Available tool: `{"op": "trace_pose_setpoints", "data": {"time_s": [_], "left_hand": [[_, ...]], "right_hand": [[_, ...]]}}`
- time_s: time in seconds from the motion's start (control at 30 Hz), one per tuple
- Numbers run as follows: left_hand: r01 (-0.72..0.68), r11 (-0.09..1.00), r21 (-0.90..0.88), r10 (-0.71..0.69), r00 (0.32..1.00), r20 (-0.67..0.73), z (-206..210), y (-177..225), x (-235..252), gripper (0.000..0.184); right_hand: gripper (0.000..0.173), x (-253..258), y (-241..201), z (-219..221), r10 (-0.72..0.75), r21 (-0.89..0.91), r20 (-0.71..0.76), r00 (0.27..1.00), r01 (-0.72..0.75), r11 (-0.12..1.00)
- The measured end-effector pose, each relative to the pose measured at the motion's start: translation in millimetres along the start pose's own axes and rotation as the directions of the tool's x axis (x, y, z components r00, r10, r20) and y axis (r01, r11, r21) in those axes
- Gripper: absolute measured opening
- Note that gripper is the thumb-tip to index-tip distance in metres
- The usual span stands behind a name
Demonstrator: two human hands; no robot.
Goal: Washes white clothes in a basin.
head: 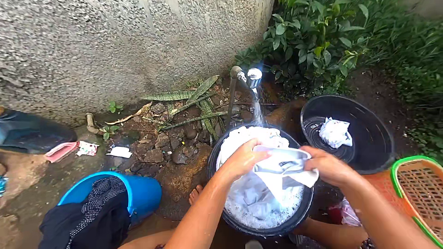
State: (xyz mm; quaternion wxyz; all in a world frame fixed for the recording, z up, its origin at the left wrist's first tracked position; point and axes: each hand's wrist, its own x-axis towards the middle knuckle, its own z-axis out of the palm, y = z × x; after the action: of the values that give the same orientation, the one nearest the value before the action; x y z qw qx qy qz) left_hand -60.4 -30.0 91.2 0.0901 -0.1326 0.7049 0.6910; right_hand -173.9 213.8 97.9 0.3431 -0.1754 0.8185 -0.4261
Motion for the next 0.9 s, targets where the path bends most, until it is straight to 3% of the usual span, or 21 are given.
{"op": "trace_pose_setpoints", "data": {"time_s": [0.03,0.1,0.17,0.2,0.27,0.33,0.37,0.43,0.5,0.6,0.67,0.73,0.8,0.9], "left_hand": [[0.091,0.995,0.04,-0.092,0.996,0.014,6,-26,19,0.041],[0.282,0.959,0.028,-0.281,0.96,-0.009,18,-86,54,0.055],[0.365,0.93,-0.027,-0.364,0.913,-0.184,28,-137,75,0.058],[0.347,0.938,-0.004,-0.332,0.893,-0.303,30,-153,79,0.06],[0.195,0.975,0.109,-0.116,0.859,-0.499,30,-166,76,0.054],[0.016,0.977,0.213,0.111,0.811,-0.575,38,-172,68,0.034],[-0.037,0.975,0.217,0.145,0.851,-0.505,43,-173,62,0.029],[-0.029,0.967,0.254,0.076,0.981,-0.177,51,-172,59,0.03],[0.038,0.916,0.4,-0.079,0.993,0.086,57,-175,69,0.034],[0.108,0.846,0.522,-0.219,0.963,0.157,64,-190,80,0.056],[0.109,0.832,0.544,-0.236,0.957,0.169,66,-188,79,0.066],[0.087,0.821,0.565,-0.22,0.96,0.172,67,-178,76,0.059],[0.059,0.815,0.577,-0.222,0.951,0.217,63,-166,74,0.053],[0.071,0.854,0.516,-0.281,0.897,0.341,54,-160,71,0.046]], "right_hand": [[0.043,14,24,7,0.133,0.044,0.07,0.989,-0.136,0.99],[0.043,39,68,30,0.319,-0.016,0.023,0.947,-0.319,0.948],[0.053,57,101,46,0.247,-0.215,-0.138,0.959,-0.273,0.938],[0.053,60,111,51,0.125,-0.331,-0.202,0.971,-0.188,0.925],[0.039,59,127,62,-0.132,-0.453,-0.225,0.965,0.016,0.891],[0.031,56,137,74,-0.176,-0.385,-0.088,0.98,0.13,0.914],[0.031,54,145,81,-0.138,-0.348,-0.004,0.99,0.128,0.929],[0.038,58,161,92,-0.045,-0.356,0.133,0.99,0.09,0.93],[0.04,63,170,101,-0.011,-0.432,0.187,0.982,0.092,0.897],[0.023,62,171,101,-0.089,-0.372,0.094,0.992,0.117,0.921],[0.023,61,171,93,-0.12,-0.139,-0.063,0.991,0.11,0.984],[0.022,60,173,86,-0.065,0.115,-0.186,0.98,0.087,0.99],[0.015,58,168,81,0.012,0.252,-0.209,0.978,0.042,0.967],[0.012,49,154,76,0.073,0.149,-0.163,0.984,-0.049,0.988]]}}
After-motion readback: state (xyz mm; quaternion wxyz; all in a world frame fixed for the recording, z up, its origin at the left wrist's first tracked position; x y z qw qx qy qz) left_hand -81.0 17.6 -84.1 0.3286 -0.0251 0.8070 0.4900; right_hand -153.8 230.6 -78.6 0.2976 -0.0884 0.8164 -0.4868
